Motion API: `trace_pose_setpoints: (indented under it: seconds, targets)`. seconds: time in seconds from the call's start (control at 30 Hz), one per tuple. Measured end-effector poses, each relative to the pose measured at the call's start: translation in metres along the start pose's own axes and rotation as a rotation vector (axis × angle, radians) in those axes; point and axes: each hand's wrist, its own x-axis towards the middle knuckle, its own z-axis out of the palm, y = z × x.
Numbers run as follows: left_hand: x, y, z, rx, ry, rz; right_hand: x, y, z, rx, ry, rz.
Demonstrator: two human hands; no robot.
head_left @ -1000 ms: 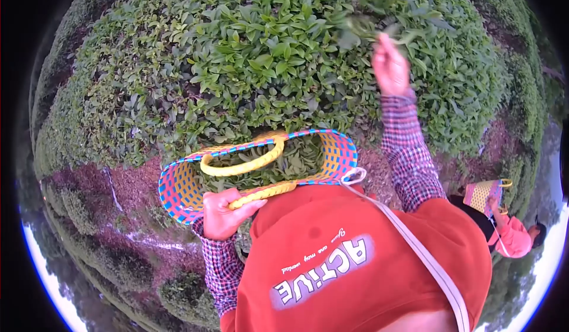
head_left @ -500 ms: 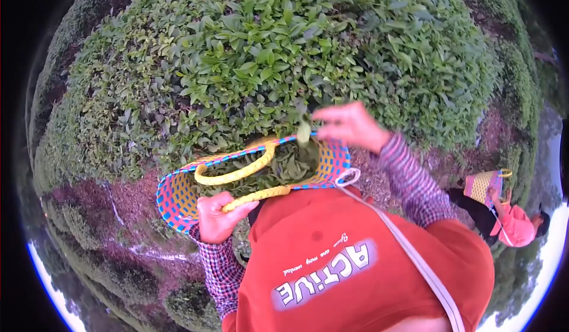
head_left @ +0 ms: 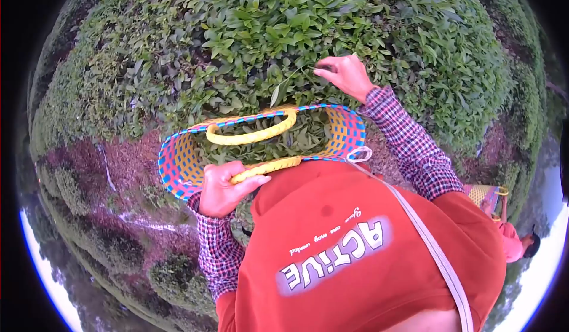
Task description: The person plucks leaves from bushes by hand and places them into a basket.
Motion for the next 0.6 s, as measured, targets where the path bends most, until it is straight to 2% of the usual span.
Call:
trace_pose_setpoints:
  seconds: [0.07, 0.13, 0.23, 0.37, 0.4, 0.47, 0.53, 0.57, 0.6]
  targets:
    - [0.003, 0.001, -0.004, 0.037, -0.055, 0.022, 0.01, -0.003, 0.019, -0.021, 0.016, -0.158]
    - [0.002, 0.002, -0.006, 0.094, -0.094, 0.034, 0.023, -0.012, 0.029, -0.24, -0.12, -0.16]
    - [0.004, 0.016, -0.01, 0.238, -0.153, 0.029, 0.035, -0.016, 0.027, -0.291, -0.193, -0.251]
    - [0.004, 0.031, -0.013, 0.056, 0.126, 0.051, 0.027, -0.022, -0.001, 0.245, 0.042, -0.079]
    - [0.008, 0.034, -0.012, 0.074, 0.239, 0.105, 0.02, -0.036, -0.018, 0.573, -0.051, 0.169]
    - [0.017, 0.041, -0.009, 0.059, 0.317, 0.114, 0.009, -0.048, -0.033, 1.262, -0.1, 0.364]
    - [0.033, 0.052, 0.003, 0.036, 0.419, 0.309, -0.008, -0.084, -0.036, 1.627, -0.032, 0.191]
    - [0.04, 0.058, 0.006, 0.058, 0.382, 0.311, -0.018, -0.098, -0.04, 1.815, -0.068, 0.202]
    - [0.045, 0.063, 0.012, -0.024, 0.328, 0.309, -0.023, -0.103, -0.03, 1.847, -0.039, 0.036]
